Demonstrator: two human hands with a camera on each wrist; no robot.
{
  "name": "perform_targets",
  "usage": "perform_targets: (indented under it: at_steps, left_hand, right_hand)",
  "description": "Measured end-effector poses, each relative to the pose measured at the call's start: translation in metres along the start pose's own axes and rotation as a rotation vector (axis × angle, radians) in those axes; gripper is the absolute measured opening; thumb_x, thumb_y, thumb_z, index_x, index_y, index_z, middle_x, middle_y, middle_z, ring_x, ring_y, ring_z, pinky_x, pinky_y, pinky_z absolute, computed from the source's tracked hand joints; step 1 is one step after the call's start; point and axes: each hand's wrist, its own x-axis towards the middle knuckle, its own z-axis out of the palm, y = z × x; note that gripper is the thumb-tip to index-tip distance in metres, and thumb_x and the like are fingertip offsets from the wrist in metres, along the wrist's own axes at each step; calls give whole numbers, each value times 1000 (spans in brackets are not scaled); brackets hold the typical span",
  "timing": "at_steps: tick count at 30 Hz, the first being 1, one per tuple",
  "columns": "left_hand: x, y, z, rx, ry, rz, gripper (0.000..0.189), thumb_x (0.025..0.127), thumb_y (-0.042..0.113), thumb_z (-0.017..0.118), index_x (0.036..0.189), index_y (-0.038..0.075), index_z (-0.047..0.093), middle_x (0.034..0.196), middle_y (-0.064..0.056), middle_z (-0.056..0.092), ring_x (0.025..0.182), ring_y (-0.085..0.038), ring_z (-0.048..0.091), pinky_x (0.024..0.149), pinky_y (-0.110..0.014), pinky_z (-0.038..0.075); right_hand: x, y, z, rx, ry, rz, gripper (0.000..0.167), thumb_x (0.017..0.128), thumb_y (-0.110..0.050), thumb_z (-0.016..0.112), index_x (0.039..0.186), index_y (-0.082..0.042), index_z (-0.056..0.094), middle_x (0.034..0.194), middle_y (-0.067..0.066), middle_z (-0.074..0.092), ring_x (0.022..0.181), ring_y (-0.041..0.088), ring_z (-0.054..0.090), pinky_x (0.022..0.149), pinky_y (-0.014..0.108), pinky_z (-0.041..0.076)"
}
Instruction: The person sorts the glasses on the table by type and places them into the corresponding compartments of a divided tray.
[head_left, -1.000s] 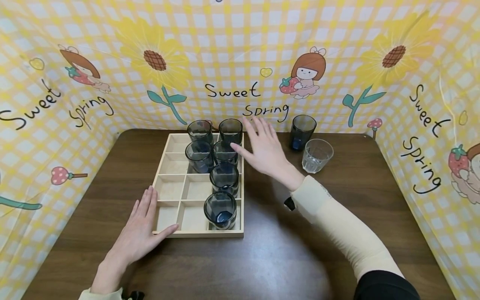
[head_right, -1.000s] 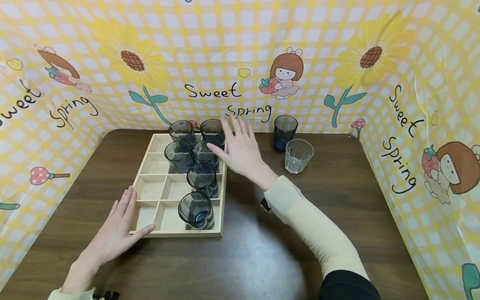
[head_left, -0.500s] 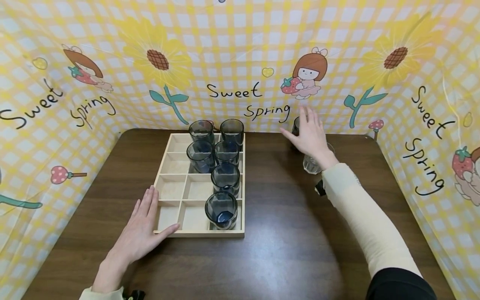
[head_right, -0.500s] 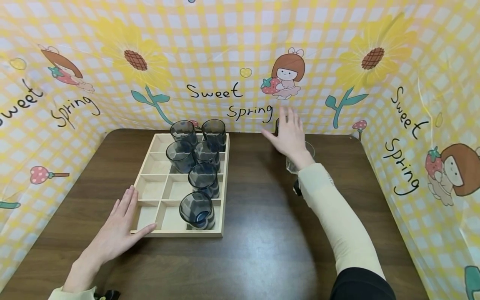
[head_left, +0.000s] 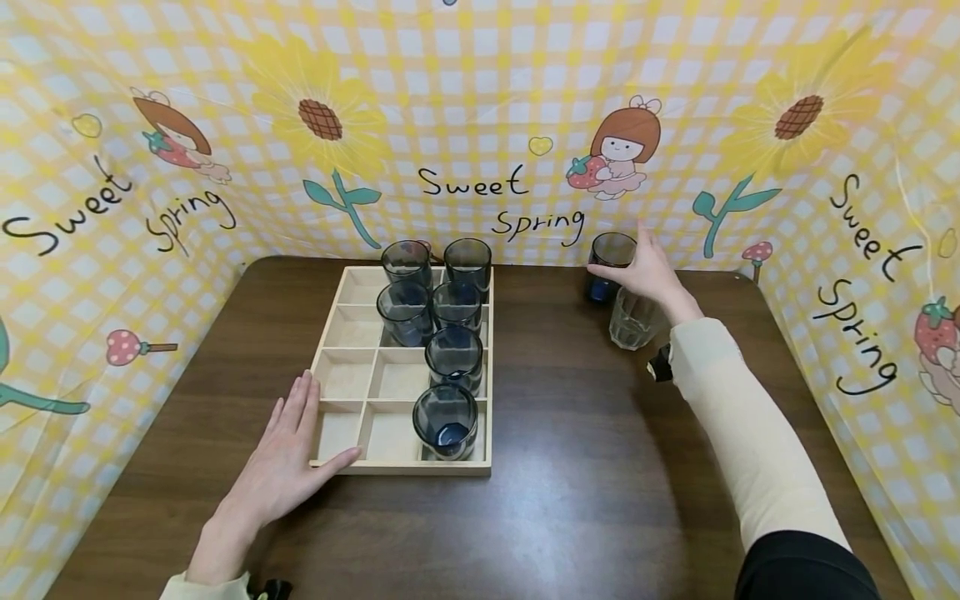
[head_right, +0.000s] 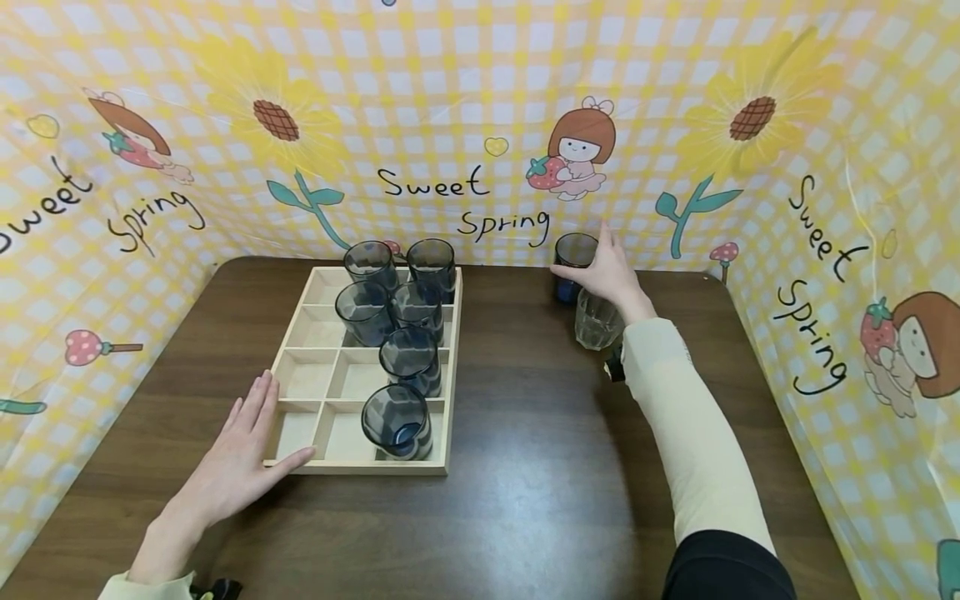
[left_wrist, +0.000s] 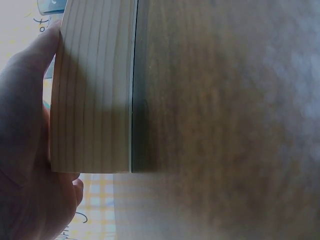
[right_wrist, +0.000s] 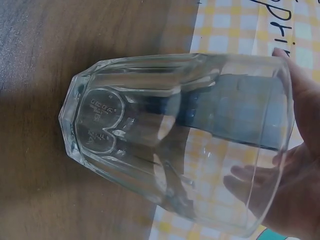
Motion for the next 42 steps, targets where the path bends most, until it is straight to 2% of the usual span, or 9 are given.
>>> perform_targets:
  at_steps: [6, 9, 13, 18, 25, 30, 34, 39, 42]
  left_hand:
    - [0, -1, 0, -7, 5, 4, 122, 98, 61, 75, 176, -1, 5, 186, -22, 0, 174, -41, 6, 144, -54, 3]
    - [0, -1, 0, -7, 5, 2, 122, 98, 61, 76, 176, -1, 5, 185, -24, 3, 174, -42, 8, 144, -55, 4]
    - [1, -1, 0, -10, 5, 1, 122, 97, 62, 76, 176, -1, 6, 185, -27, 6, 173, -44, 9, 144, -55, 4]
    - [1, 1, 0, -10, 6, 3, 122, 97, 62, 76, 175, -1, 7, 184, -27, 7, 173, -45, 11, 144, -55, 5]
    - [0, 2, 0, -8, 2, 3, 121, 98, 62, 75, 175, -2, 8, 184, -27, 7, 173, -44, 10, 144, -50, 1]
    - [0, 1, -1, -6, 3, 0, 122, 98, 62, 75, 175, -2, 6, 184, -27, 7, 173, -45, 10, 144, -50, 1]
    - [0, 0, -1, -3, 4, -2, 122, 98, 62, 75, 175, -2, 6, 184, -27, 7, 172, -46, 11, 144, -52, 3]
    - [-1, -1, 0, 4, 7, 1, 122, 98, 63, 75, 175, -2, 6, 184, -28, 8, 172, -46, 12, 144, -51, 2]
    - [-1, -1, -1, 7, 9, 2, 122, 97, 63, 75, 175, -2, 6, 184, -29, 9, 172, -47, 13, 144, -51, 2]
  right_hand:
    - [1, 4, -4, 97, -32, -8, 132, 95, -44, 85, 176, -10, -14, 184, 27, 7, 168, 50, 21, 134, 68, 30]
    - [2, 7, -5, 143, -55, -48, 111, 95, -31, 87, 176, -5, 16, 177, 30, 29, 158, 49, 39, 130, 65, 37]
    - [4, 8, -7, 195, -88, -47, 79, 96, -21, 86, 161, 2, 46, 161, 31, 50, 145, 47, 51, 123, 60, 45]
    - [4, 8, -10, 249, -110, 26, 79, 97, -17, 84, 161, 6, 43, 165, 31, 50, 153, 47, 48, 125, 59, 46]
    - [3, 9, -10, 287, -93, -7, 79, 96, -15, 85, 161, 3, 45, 165, 29, 51, 154, 44, 48, 127, 58, 44]
    - [-1, -2, -12, 377, -37, -58, 75, 97, -12, 84, 161, -1, 47, 163, 24, 52, 151, 39, 54, 115, 35, 54]
    - [-4, -19, -11, 479, -9, -118, 70, 95, -7, 84, 157, -2, 51, 157, 19, 58, 140, 25, 64, 97, 14, 58]
    - [-10, -42, -7, 583, -24, -159, 66, 94, -3, 84, 154, -4, 56, 138, -1, 70, 117, 0, 69, 92, 13, 61]
    - [-16, -54, -4, 628, -38, -175, 65, 93, -1, 84, 152, -7, 58, 126, -15, 72, 111, -4, 71, 91, 15, 62]
